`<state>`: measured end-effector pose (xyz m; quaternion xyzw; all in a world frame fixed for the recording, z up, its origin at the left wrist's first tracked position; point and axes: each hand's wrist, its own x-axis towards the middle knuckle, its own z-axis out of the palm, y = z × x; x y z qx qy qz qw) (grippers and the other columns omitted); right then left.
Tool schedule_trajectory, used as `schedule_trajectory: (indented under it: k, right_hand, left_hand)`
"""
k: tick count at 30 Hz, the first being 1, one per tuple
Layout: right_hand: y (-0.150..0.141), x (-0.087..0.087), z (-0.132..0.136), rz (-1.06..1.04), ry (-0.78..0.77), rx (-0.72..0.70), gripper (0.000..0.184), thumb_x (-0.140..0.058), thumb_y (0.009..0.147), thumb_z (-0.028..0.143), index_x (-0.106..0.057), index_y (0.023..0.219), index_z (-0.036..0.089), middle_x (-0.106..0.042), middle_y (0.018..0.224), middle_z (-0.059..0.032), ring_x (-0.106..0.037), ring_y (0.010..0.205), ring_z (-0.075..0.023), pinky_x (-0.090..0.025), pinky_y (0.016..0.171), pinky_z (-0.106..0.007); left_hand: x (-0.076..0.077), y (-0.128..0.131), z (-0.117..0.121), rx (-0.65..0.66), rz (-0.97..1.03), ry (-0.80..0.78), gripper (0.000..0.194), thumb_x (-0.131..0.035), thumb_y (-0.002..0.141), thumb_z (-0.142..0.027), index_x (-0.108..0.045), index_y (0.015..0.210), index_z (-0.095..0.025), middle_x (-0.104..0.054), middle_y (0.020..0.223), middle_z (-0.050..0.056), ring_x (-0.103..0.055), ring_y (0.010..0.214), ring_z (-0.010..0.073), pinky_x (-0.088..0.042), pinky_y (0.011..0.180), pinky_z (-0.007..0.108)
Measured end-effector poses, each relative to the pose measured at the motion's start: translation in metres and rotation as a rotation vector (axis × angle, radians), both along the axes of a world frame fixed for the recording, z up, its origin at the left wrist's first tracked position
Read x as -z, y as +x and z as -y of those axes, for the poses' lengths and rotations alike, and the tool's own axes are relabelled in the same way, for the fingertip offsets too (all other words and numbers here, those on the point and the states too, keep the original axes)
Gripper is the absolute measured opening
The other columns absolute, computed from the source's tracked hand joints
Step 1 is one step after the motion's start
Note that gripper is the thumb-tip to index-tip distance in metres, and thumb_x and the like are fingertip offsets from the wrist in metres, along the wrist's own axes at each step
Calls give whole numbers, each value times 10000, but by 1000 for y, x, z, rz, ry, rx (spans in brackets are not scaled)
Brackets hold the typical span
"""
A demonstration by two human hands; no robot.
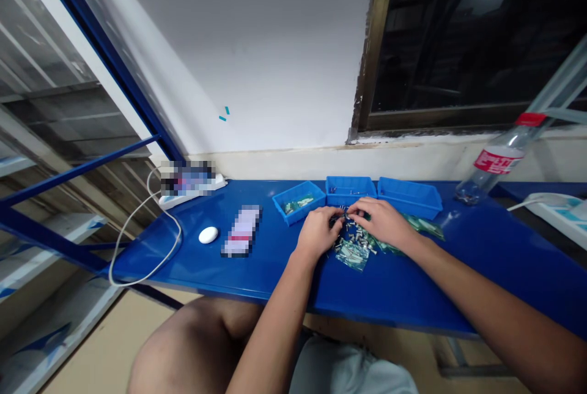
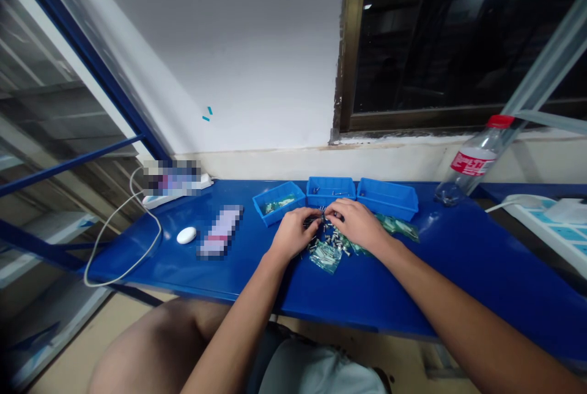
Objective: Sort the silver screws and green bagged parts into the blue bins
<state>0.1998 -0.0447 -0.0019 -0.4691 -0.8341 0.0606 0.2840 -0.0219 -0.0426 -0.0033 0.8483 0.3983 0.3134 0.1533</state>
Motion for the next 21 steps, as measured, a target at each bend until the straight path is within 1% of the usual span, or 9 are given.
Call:
schedule_trajectory:
  k: [4, 8, 11, 14, 19, 21]
  right_hand:
    - [-2, 2, 0, -16, 16, -7, 140, -587, 968, 234, -727, 977, 242, -739, 924, -51, -686, 887, -236, -536, 807, -367]
    - [-3, 5, -3, -1, 9, -41, 138, -614, 956, 250, -748, 990, 245, -764, 1047, -70, -702, 1011, -268, -552, 896, -410]
    - [-3, 7, -5, -24, -30, -90, 151, -618, 956, 239, -762, 997, 253, -775, 1108, -64, -719, 1042, -263, -559, 939, -413]
    - [-4, 7, -5, -39, -60, -98, 151, -624, 947, 229, -769, 975, 257, -782, 1091, -55, -732, 1007, -256, -570, 921, -407]
    - [-7, 4, -3, -28, -81, -50, 163, -616, 939, 211, -769, 959, 263, -791, 1070, -43, -735, 983, -252, -566, 895, -399]
    - [-9, 3, -2, -14, -78, -35, 158, -615, 937, 213, -765, 957, 261, -792, 1028, -41, -735, 969, -252, -562, 878, -389]
  left_hand:
    - [-1, 1, 0, 6, -3, -5, 286, -597, 992, -240, -748, 1232, -207, -777, 1230, 70, -723, 1110, 243, -544, 1031, 362]
    - [-2, 1, 0, -2, -9, -19, 295, -610, 983, -240, -747, 1240, -196, -770, 1251, 80, -722, 1124, 247, -545, 1041, 367]
    - [-2, 0, 0, 13, -16, -28, 275, -614, 977, -231, -758, 1210, -206, -779, 1228, 66, -726, 1112, 245, -551, 1026, 361]
    - [-2, 0, 0, 24, -24, -28, 248, -619, 971, -216, -777, 1163, -224, -795, 1182, 45, -732, 1084, 239, -556, 1010, 350]
    - [-1, 0, -1, -4, -31, -44, 248, -645, 953, -200, -783, 1156, -234, -801, 1164, 41, -734, 1080, 235, -560, 1006, 340]
    - [0, 0, -2, -8, -22, -49, 252, -646, 947, -186, -781, 1154, -232, -802, 1159, 39, -733, 1088, 236, -559, 1002, 335]
